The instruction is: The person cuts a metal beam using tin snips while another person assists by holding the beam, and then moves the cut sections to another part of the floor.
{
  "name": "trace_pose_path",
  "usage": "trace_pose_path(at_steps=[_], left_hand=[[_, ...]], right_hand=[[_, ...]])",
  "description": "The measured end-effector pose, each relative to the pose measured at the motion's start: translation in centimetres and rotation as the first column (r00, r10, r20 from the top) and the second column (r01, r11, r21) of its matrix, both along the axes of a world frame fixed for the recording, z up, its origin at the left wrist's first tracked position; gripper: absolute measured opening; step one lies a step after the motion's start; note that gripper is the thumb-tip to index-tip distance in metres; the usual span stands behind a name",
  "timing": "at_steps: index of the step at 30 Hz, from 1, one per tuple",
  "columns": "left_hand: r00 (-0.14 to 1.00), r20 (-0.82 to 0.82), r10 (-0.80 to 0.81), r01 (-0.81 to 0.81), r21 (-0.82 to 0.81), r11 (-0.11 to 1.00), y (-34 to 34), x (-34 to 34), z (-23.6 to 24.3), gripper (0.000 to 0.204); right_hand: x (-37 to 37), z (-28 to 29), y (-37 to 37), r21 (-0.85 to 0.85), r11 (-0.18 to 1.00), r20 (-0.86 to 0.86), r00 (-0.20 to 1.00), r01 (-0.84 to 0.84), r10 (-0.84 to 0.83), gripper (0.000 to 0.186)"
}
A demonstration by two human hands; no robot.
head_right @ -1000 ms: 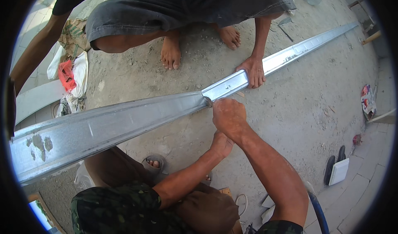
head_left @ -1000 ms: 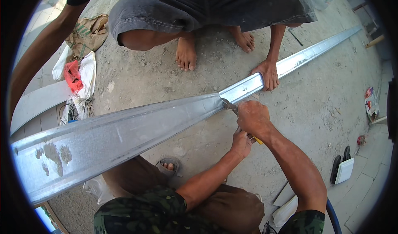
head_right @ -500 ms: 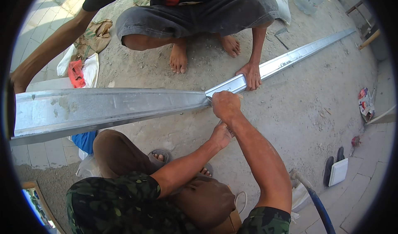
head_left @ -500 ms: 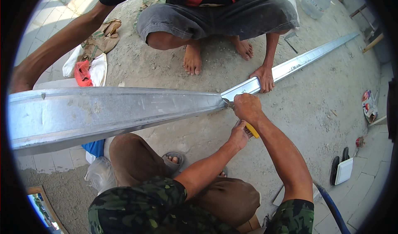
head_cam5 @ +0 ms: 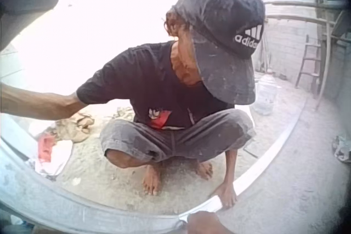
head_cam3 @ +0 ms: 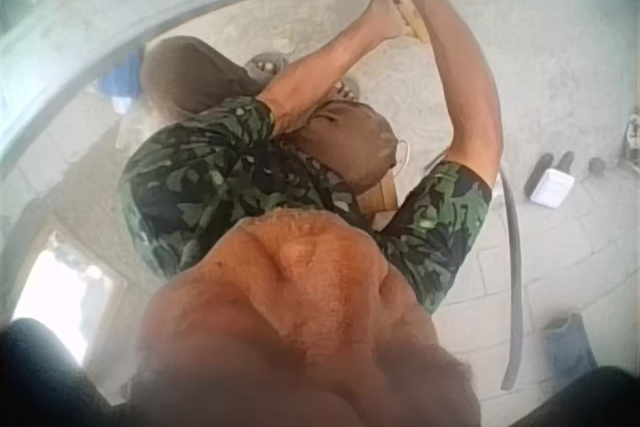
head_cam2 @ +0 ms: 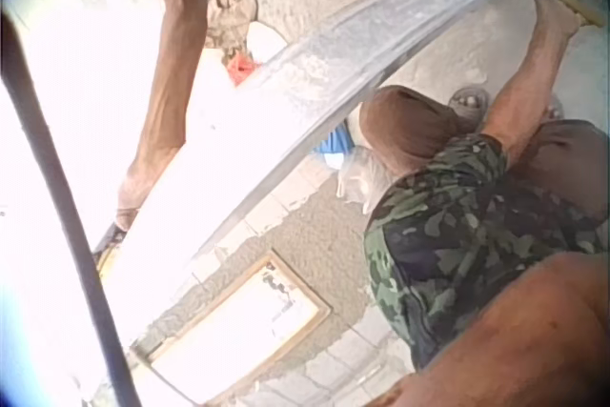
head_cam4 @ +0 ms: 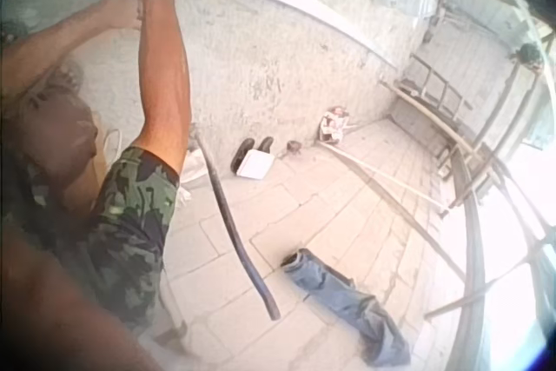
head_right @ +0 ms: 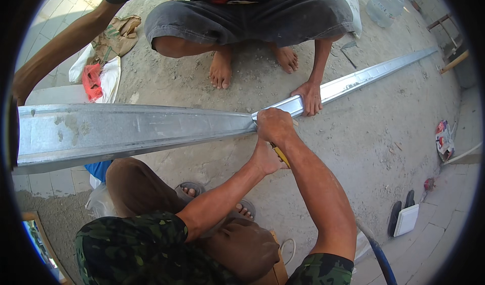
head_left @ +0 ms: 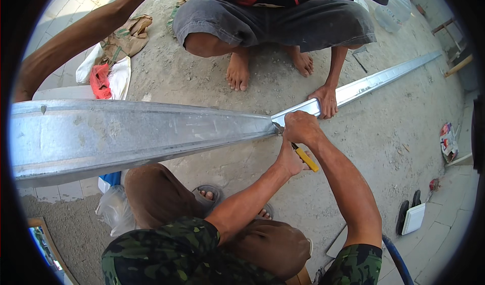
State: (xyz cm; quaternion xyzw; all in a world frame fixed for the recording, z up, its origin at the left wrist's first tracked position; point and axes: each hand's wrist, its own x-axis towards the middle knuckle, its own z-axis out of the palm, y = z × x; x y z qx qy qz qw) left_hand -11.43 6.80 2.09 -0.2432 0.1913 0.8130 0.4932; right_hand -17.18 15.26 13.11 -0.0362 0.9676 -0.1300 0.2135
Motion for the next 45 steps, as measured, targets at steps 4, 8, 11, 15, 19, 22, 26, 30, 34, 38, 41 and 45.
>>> trace_pose_path(at_steps=[4, 8, 11, 15, 19, 22, 26, 30, 34, 38, 41, 45], left_hand=[[0.997, 0.053, -0.056, 0.057, -0.024, 0.998, 0.6, -0.3, -0.3, 0.071], [0.991, 0.130, -0.026, 0.038, -0.088, 0.995, 1.5, -1.3, 1.7, 0.069], [0.976, 0.215, 0.022, 0.024, -0.209, 0.978, 0.9, -1.9, 1.3, 0.070], [0.995, 0.099, 0.021, -0.025, 0.040, 0.999, 0.1, -3.1, 2.3, 0.070], [0.967, 0.254, 0.009, 0.001, -0.042, 0.999, 1.2, -4.3, 3.0, 0.068], [0.991, 0.134, 0.009, -0.015, 0.046, 0.999, 1.1, -4.4, 3.0, 0.067], [0.983, 0.165, -0.084, 0.075, 0.060, 0.995, 2.0, -4.3, 3.8, 0.066], [0.999, 0.046, 0.016, -0.020, 0.080, 0.997, 0.9, -2.7, -0.1, 0.062], [1.000, -0.008, -0.028, 0.029, 0.096, 0.995, 1.5, -3.8, 0.7, 0.059], [0.997, 0.070, -0.032, 0.021, 0.155, 0.988, 0.8, -4.7, 0.4, 0.059], [0.976, 0.217, -0.021, -0.008, 0.130, 0.991, 1.1, -5.7, 2.9, 0.057], [0.927, 0.370, 0.059, 0.016, -0.198, 0.980, 2.9, -6.1, 2.4, 0.063]], right_hand=[[-0.5, -0.4, 1.0, -0.006, 1.000, 0.063, 0.998, 0.011, -0.011, 0.025], [-2.7, 0.9, 2.1, 0.029, 0.997, 0.157, 0.985, -0.078, 0.072, 0.025], [-2.9, 0.2, 0.9, 0.002, 1.000, 0.107, 0.994, -0.031, 0.031, 0.027], [-4.4, 0.1, 0.0, 0.034, 0.995, 0.128, 0.988, -0.096, 0.091, 0.027], [-5.5, 0.4, 1.2, 0.083, 0.986, 0.112, 0.985, -0.142, 0.133, 0.031], [-4.9, 0.3, 1.4, 0.064, 0.988, 0.050, 0.989, -0.143, 0.140, 0.032], [-4.2, -0.1, 2.7, 0.106, 0.982, 0.056, 0.987, -0.158, 0.153, 0.029], [-2.8, -0.2, 0.7, 0.099, 0.990, 0.080, 0.992, -0.102, 0.094, 0.026], [-3.4, -0.5, 1.5, 0.079, 0.993, 0.023, 0.996, -0.086, 0.084, 0.025], [-4.7, -0.2, 1.3, 0.047, 0.994, -0.015, 0.995, -0.095, 0.095, 0.025], [-5.4, -0.8, 1.4, 0.077, 0.988, -0.026, 0.990, -0.137, 0.140, 0.025], [-5.2, 0.0, 1.8, 0.104, 0.984, -0.005, 0.989, -0.145, 0.146, 0.026]])
